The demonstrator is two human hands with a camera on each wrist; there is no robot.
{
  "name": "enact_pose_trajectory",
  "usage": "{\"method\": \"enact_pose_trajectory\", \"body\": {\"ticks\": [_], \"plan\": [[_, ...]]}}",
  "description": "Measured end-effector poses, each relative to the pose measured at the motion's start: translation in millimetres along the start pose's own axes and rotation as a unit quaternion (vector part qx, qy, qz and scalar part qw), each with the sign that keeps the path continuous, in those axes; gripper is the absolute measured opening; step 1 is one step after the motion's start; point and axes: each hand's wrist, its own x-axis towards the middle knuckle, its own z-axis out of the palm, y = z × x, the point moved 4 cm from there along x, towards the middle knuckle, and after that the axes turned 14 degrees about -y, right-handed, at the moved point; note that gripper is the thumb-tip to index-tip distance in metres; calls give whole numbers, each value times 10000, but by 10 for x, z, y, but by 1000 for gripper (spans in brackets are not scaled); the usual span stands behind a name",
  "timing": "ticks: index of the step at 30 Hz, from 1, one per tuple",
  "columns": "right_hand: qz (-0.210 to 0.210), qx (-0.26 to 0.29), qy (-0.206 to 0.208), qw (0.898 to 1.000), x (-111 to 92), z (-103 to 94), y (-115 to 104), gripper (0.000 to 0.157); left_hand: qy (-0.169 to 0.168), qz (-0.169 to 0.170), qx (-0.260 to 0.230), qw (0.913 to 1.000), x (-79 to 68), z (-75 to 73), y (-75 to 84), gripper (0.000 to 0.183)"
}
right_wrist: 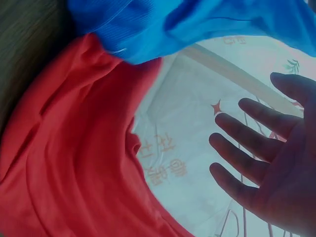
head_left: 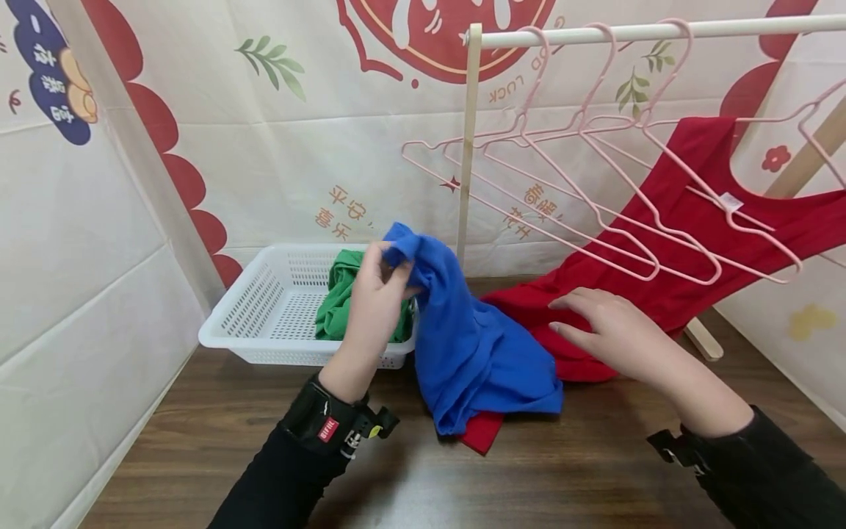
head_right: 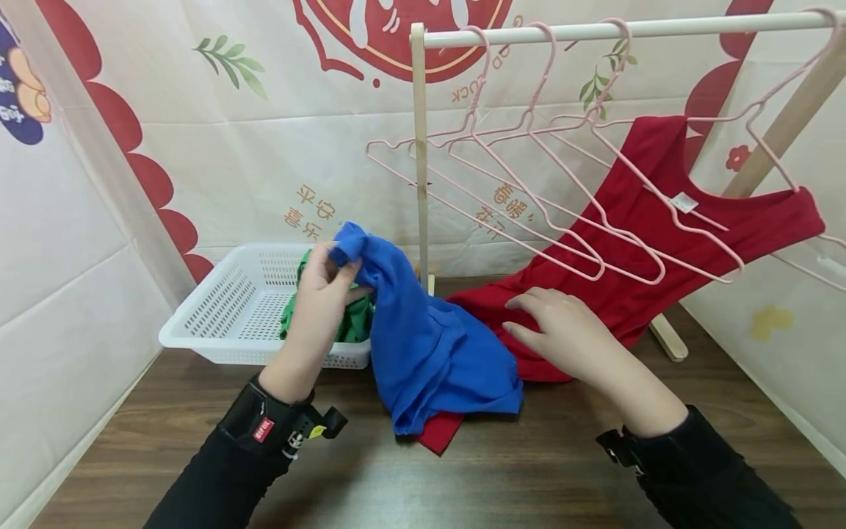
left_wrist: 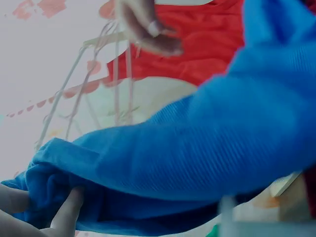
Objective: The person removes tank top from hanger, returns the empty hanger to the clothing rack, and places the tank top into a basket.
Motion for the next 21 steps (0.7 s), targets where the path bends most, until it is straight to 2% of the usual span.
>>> {"method": "enact_pose_trajectory", "body": {"ticks": [5, 8, 12, 16, 21], "plan": [[-93, 239, 98, 9996, 83, 30, 3, 33, -388, -68, 714, 9967, 14, 194, -163, 27], [-107, 368, 102, 9992, 116, 47, 22, 31, -609, 66, 1443, 9876, 15, 286, -231, 33], [-50, 456, 18, 9989, 141, 87, 57, 31, -950, 292, 2512, 9628, 6, 408, -330, 35], [3, 414, -105, 9991, 137, 145, 87, 32, -1439, 382, 3160, 9370, -10, 530, -445, 32], [103, 351, -333, 9988, 105, 202, 116, 36, -1997, 504, 4015, 8924, -40, 679, -577, 28]]}}
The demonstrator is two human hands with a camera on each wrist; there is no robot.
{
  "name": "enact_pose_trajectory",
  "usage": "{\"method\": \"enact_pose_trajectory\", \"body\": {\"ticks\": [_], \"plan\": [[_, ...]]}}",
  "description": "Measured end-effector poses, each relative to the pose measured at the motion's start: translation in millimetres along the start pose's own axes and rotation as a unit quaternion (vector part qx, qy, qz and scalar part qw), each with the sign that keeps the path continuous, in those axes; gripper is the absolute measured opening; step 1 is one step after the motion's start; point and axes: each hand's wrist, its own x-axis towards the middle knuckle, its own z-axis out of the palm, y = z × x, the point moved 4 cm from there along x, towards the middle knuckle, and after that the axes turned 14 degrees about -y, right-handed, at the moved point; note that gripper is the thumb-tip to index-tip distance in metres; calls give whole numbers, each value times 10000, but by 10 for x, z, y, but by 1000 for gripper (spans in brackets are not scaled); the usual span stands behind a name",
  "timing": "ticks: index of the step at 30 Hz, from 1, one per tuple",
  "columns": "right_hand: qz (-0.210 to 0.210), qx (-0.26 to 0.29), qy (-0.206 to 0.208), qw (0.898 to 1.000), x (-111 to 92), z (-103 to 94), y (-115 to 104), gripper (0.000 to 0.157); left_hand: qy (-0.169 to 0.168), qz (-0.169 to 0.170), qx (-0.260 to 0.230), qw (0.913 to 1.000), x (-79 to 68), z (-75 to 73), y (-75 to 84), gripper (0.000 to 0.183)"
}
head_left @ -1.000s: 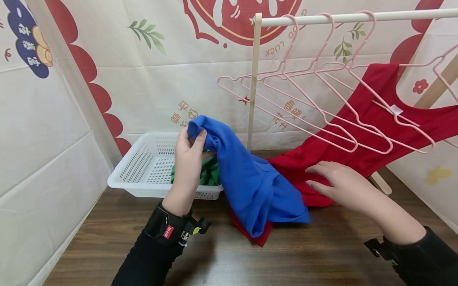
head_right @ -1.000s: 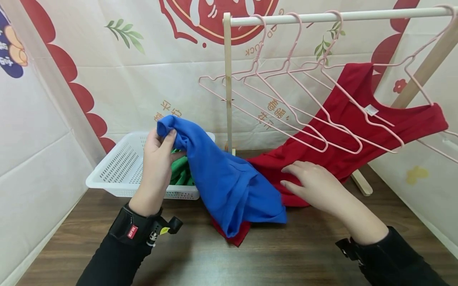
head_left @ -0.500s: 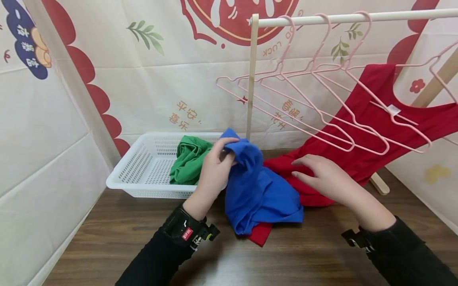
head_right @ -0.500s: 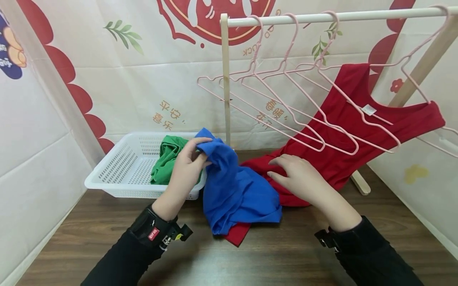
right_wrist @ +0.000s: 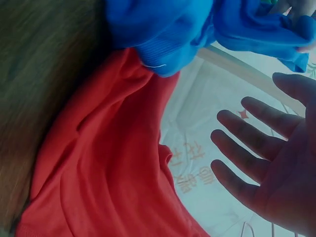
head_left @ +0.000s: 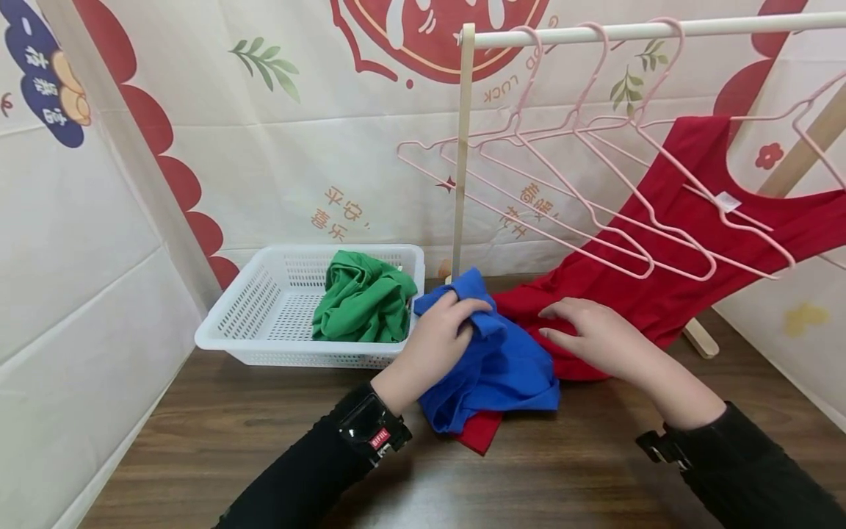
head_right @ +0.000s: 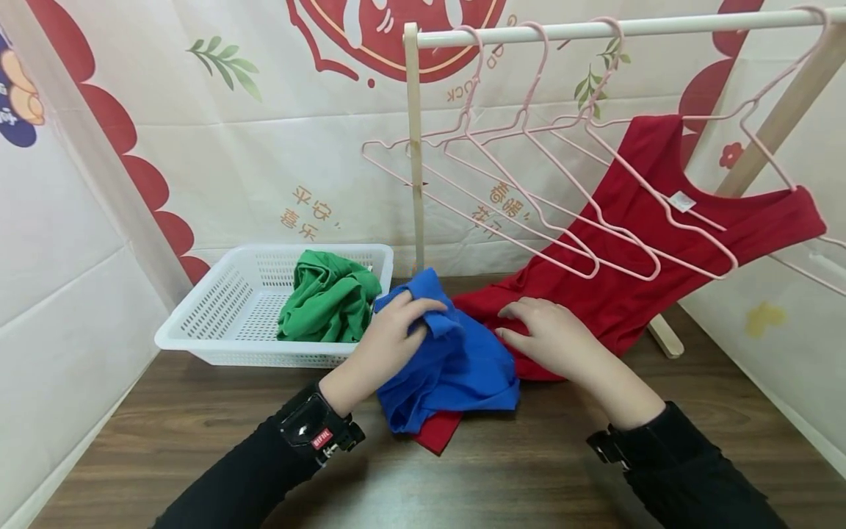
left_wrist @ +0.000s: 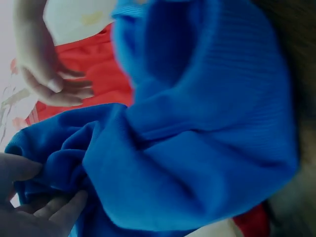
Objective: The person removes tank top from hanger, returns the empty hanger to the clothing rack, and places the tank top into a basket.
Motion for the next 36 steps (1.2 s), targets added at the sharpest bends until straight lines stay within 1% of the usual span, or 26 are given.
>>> {"method": "enact_pose_trajectory", "body": {"ticks": [2, 5, 10, 12, 14, 19, 22, 25, 28, 30, 32, 33, 36], "plan": [[-6, -41, -47, 10000, -5, 14, 7, 37, -244, 91, 396, 9989, 8, 80, 8, 26], [-45, -120, -66, 9999, -16, 27, 11, 35, -655, 238, 851, 9939, 10, 204, 11, 26], [-69, -175, -135, 9997, -30, 55, 31, 34, -1466, 527, 1433, 9773, -2, 394, 20, 29], [-63, -169, -177, 9997, -30, 68, 41, 35, -1771, 603, 1655, 9683, -3, 453, 23, 31], [-60, -176, -208, 9996, -28, 79, 51, 35, -2030, 606, 1860, 9594, 3, 489, 30, 36], [-68, -227, -232, 9994, -27, 89, 62, 36, -2567, 629, 2390, 9344, -1, 566, 20, 52], [-76, -242, -232, 9994, -29, 92, 63, 35, -2773, 721, 2796, 9163, -17, 614, 3, 57], [-64, -239, -246, 9994, -30, 98, 68, 36, -2887, 775, 3173, 9000, -32, 643, 0, 63], [-48, -238, -259, 9994, -33, 104, 70, 37, -2967, 770, 3456, 8869, -40, 662, -3, 67], [-48, -232, -267, 9994, -34, 108, 70, 38, -3017, 754, 3505, 8834, -42, 671, -5, 65], [-46, -234, -263, 9994, -37, 110, 67, 38, -3035, 737, 3468, 8844, -38, 676, -9, 60], [-42, -234, -262, 9994, -39, 111, 66, 38, -3018, 736, 3424, 8867, -36, 675, -9, 56], [-16, -231, -251, 9994, -46, 112, 67, 38, -2869, 743, 3252, 8980, -22, 656, -13, 44]]}}
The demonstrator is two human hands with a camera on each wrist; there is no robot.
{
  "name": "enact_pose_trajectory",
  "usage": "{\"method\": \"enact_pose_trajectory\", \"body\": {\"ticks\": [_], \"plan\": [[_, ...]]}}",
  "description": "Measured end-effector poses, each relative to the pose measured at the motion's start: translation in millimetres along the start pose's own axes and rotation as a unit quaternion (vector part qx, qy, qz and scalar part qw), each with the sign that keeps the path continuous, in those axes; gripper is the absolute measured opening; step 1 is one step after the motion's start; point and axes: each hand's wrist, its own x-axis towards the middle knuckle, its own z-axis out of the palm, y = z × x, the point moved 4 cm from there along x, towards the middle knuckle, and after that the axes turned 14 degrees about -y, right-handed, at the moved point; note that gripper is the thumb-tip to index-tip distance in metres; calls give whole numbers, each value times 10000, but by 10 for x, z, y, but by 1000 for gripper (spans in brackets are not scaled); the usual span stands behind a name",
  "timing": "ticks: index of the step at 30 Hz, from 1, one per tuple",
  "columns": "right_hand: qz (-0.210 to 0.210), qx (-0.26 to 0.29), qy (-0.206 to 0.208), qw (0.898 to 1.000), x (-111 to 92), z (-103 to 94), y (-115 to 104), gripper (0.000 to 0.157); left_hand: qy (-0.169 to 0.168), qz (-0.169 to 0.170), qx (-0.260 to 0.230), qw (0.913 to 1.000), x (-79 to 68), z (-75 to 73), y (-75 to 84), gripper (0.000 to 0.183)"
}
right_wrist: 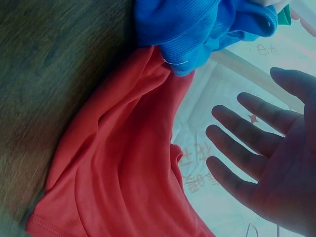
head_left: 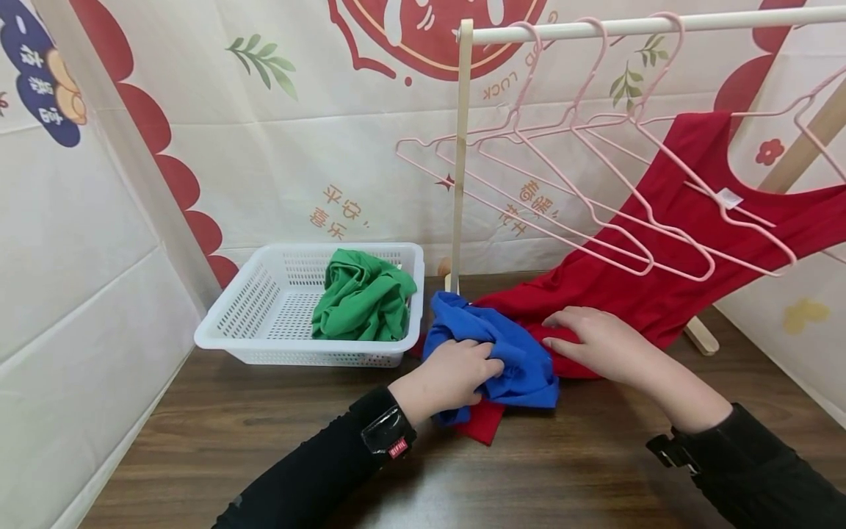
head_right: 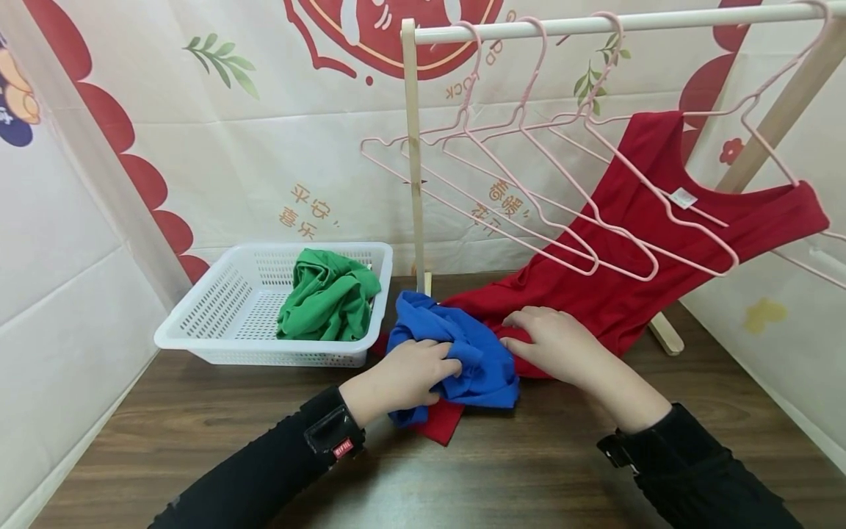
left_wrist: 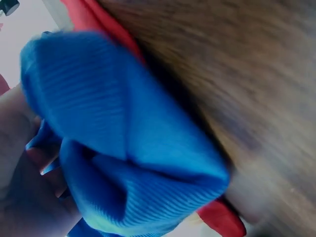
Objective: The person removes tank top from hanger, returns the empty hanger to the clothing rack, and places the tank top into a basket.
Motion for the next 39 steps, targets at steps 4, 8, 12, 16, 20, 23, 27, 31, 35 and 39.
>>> {"method": "enact_pose_trajectory", "body": {"ticks": [4, 8, 12, 16, 20, 23, 27, 31, 35, 39], "plan": [[24, 10, -8, 10000, -7, -8, -1, 39, 348, -80, -294, 9989, -15, -23, -48, 26], [79, 28, -35, 10000, -18, -20, 3, 40, 643, -200, -726, 9951, -26, -26, -113, 17], [81, 18, -14, 10000, -31, -35, 7, 39, 939, -334, -1076, 9892, -43, -32, -188, 15], [16, -21, 35, 10000, -46, -46, -11, 39, 1269, -490, -1570, 9782, -100, -68, -250, 14], [-5, -21, 52, 10000, -64, -67, -37, 40, 1544, -661, -2290, 9588, -169, -141, -302, 14], [39, -13, 48, 10000, -72, -80, -43, 40, 1683, -789, -2845, 9405, -212, -195, -345, 15], [69, -12, 69, 10000, -81, -102, -56, 39, 1839, -907, -4031, 8919, -274, -261, -419, 15], [18, 13, 150, 9999, -97, -137, -87, 38, 2190, -709, -5641, 7930, -339, -327, -499, 15], [-27, 53, 198, 9998, -115, -161, -109, 38, 2591, -158, -6920, 6736, -408, -411, -543, 17], [63, 119, 256, 9996, -120, -196, -115, 36, 2897, 72, -7523, 5917, -506, -504, -577, 19]]}}
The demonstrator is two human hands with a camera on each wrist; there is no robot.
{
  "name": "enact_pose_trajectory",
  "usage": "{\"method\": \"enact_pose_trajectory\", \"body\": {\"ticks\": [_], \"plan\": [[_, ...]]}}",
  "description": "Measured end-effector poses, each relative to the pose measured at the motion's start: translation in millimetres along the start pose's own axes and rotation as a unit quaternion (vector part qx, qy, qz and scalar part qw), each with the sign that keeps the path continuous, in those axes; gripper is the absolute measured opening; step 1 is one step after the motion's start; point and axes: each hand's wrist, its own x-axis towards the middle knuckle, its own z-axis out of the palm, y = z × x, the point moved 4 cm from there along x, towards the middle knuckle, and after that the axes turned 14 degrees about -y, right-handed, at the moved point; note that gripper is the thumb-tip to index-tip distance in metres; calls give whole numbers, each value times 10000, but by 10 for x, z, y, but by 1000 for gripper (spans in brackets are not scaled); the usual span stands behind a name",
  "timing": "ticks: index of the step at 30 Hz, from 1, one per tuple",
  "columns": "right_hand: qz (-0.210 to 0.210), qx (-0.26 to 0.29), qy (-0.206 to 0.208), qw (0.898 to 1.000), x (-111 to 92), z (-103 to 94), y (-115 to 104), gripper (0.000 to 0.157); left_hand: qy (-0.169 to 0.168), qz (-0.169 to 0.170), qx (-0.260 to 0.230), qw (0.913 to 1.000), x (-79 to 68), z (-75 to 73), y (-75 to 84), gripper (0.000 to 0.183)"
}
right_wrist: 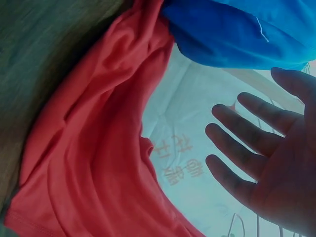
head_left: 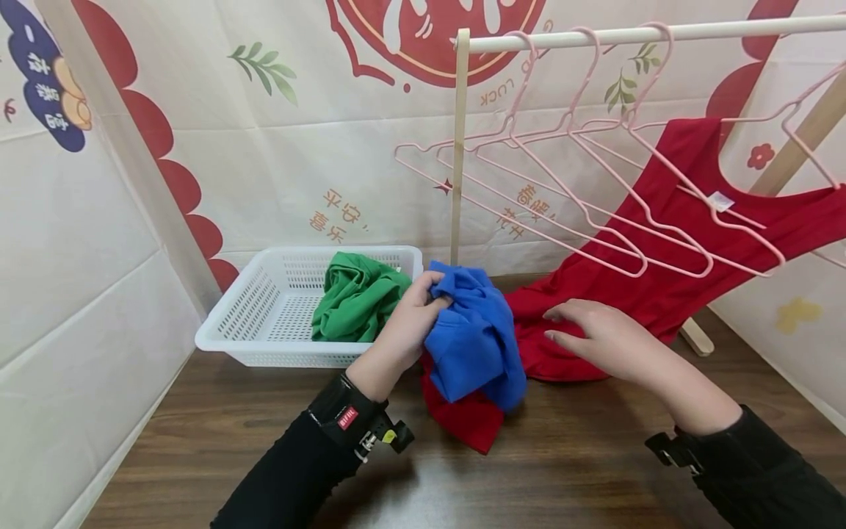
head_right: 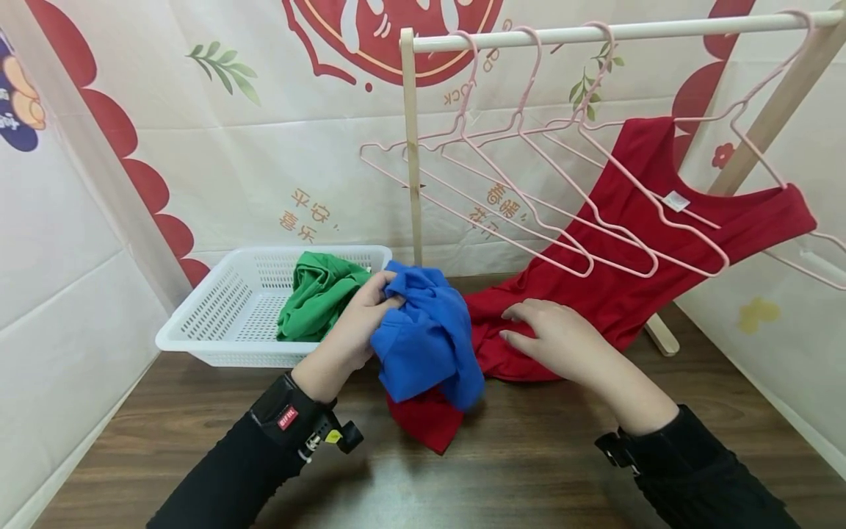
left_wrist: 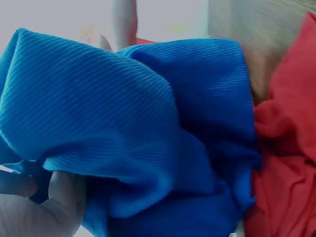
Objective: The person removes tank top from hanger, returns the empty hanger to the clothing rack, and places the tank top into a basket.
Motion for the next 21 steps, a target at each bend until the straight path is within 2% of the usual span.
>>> {"method": "enact_pose_trajectory", "body": {"ticks": [6, 14, 18, 21], "plan": [[-53, 87, 221, 9997, 34, -74, -58, 36, 234, 339, -790, 9960, -50, -78, 188, 19], [-50, 365, 484, 9981, 101, -190, -206, 34, 226, 919, -1213, 9881, -136, -147, 498, 23], [-80, 545, 602, 9967, 126, -262, -257, 34, 270, 1083, -1386, 9840, -187, -183, 674, 27], [-120, 609, 711, 9955, 145, -304, -291, 35, 426, 1136, -1458, 9818, -245, -210, 829, 34]]}}
